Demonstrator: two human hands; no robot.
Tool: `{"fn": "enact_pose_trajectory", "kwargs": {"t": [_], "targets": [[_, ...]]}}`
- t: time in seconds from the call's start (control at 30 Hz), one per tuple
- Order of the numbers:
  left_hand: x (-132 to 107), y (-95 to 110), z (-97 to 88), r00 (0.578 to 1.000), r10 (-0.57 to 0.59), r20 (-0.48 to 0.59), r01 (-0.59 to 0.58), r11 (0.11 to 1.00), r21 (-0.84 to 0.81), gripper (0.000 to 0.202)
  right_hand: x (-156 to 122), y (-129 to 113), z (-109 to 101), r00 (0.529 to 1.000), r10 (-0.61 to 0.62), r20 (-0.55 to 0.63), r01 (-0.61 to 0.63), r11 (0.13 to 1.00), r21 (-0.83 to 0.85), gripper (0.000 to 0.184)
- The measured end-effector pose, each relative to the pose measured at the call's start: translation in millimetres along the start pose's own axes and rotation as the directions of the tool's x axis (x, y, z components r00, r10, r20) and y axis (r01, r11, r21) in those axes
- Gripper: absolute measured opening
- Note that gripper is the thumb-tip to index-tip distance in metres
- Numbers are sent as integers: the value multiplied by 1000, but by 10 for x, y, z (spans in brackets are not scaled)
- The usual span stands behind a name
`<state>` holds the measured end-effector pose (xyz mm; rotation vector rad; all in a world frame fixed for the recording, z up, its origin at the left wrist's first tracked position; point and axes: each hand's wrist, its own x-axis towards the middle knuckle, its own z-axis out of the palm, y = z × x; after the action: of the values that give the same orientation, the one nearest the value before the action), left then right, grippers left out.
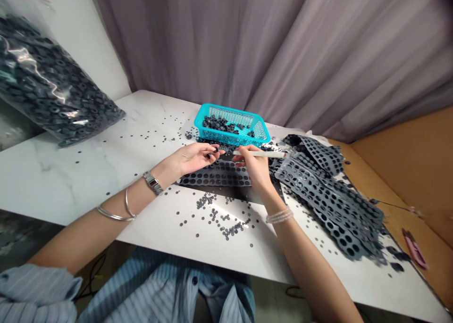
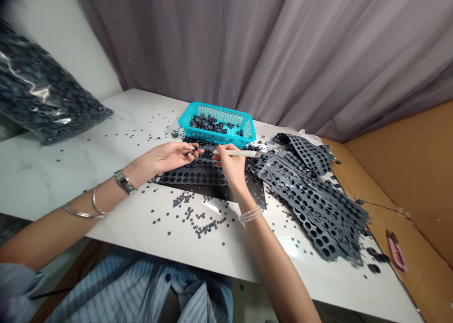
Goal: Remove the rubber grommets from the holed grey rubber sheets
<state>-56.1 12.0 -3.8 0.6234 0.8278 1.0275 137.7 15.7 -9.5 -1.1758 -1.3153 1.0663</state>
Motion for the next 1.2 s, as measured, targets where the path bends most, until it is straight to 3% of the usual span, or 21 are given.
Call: {"fn": "enact_pose_trajectory", "kwargs": {"t": [0.07, 0.13, 0.23, 0.3, 0.37, 0.47, 0.53, 0.6, 0.67, 0.73, 0.77, 0.83, 0.9, 0.97, 1.07, 1.13, 1.2], "targets": [[17, 14, -30, 999, 20, -34, -22, 998, -62, 24, 77, -9, 28, 1000, 11, -7, -11, 1000, 10, 21], [47, 24, -63, 995, 54, -79, -56, 998, -33, 19, 121, 43, 64, 1000, -11, 7, 11, 1000, -2, 20], [111, 9, -98, 975, 191, -117, -159, 958, 239, 5, 109, 211, 99, 997, -32, 71, 36, 997, -61, 21], [147, -22, -100, 956, 276, -104, -208, 881, 426, 17, 75, 321, 100, 992, -24, 123, 37, 994, -103, 24], [162, -56, -83, 955, 285, -81, -211, 846, 490, 23, 46, 384, 88, 986, -16, 165, 36, 992, -125, 25], [148, -93, -40, 970, 239, -51, -182, 847, 499, 11, 31, 394, 74, 980, -19, 199, 50, 987, -152, 25], [123, -104, -14, 965, 259, -35, -188, 783, 593, 18, 36, 385, 76, 977, -39, 208, 79, 979, -189, 25], [96, -111, 3, 940, 340, 2, -218, 599, 770, 25, 45, 385, 83, 974, -63, 217, 112, 968, -225, 24], [81, -122, 9, 899, 424, 104, -250, 304, 919, 25, 52, 391, 91, 971, -77, 226, 135, 958, -253, 23], [87, -148, 4, 862, 453, 228, -268, 25, 963, 22, 52, 388, 98, 969, -84, 231, 148, 950, -276, 21], [99, -167, -1, 854, 444, 272, -269, -71, 960, 20, 48, 379, 101, 969, -89, 231, 155, 945, -288, 21], [137, -213, -11, 857, 409, 313, -254, -193, 948, 21, 32, 345, 111, 967, -109, 230, 181, 929, -322, 22], [175, -255, -10, 869, 380, 316, -229, -256, 939, 21, 9, 300, 127, 962, -137, 237, 219, 903, -368, 23], [187, -272, 7, 876, 366, 312, -223, -266, 938, 20, -13, 259, 146, 956, -164, 243, 254, 878, -405, 23], [127, -210, 46, 887, 314, 337, -295, -177, 939, 18, -26, 235, 164, 952, -186, 243, 276, 866, -416, 22], [46, -110, 57, 897, 291, 333, -336, -41, 941, 13, -15, 251, 164, 953, -189, 238, 275, 869, -412, 21], [-31, 5, 43, 903, 337, 267, -336, 164, 928, 9, 9, 287, 155, 958, -172, 231, 252, 888, -384, 21]]}}
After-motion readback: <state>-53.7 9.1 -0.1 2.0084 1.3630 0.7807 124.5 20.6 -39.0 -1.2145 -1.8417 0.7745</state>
